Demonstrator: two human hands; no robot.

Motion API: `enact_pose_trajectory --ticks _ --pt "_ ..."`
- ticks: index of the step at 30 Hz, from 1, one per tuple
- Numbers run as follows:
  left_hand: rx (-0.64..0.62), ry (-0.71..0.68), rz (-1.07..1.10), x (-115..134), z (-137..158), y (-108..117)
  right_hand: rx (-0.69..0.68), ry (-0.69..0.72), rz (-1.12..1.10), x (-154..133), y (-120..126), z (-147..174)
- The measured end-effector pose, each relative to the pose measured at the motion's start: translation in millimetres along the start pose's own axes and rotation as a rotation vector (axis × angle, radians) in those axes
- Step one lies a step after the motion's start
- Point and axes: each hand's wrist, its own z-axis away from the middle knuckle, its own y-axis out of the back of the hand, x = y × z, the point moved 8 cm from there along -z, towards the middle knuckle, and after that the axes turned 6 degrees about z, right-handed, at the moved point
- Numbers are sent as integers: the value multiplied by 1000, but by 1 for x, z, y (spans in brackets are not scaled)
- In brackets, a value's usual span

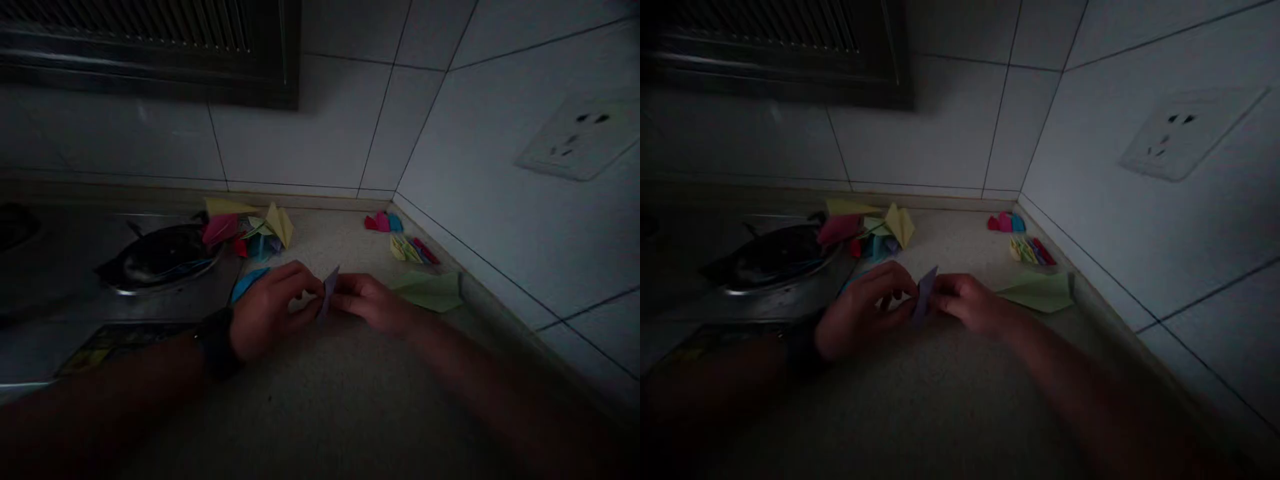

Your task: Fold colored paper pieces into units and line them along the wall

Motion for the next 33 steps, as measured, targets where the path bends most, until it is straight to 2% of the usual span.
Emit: enact_pose_trajectory --ticks 9,22,33 --pt "-34 14 -67 -5 1 -2 34 -27 -13 10 5 0" --pt "-108 37 -163 -16 0 -6 92 -37 120 10 10 -1" --pt "-94 114 -79 -20 1 -5 157 -32 25 8 14 -1"
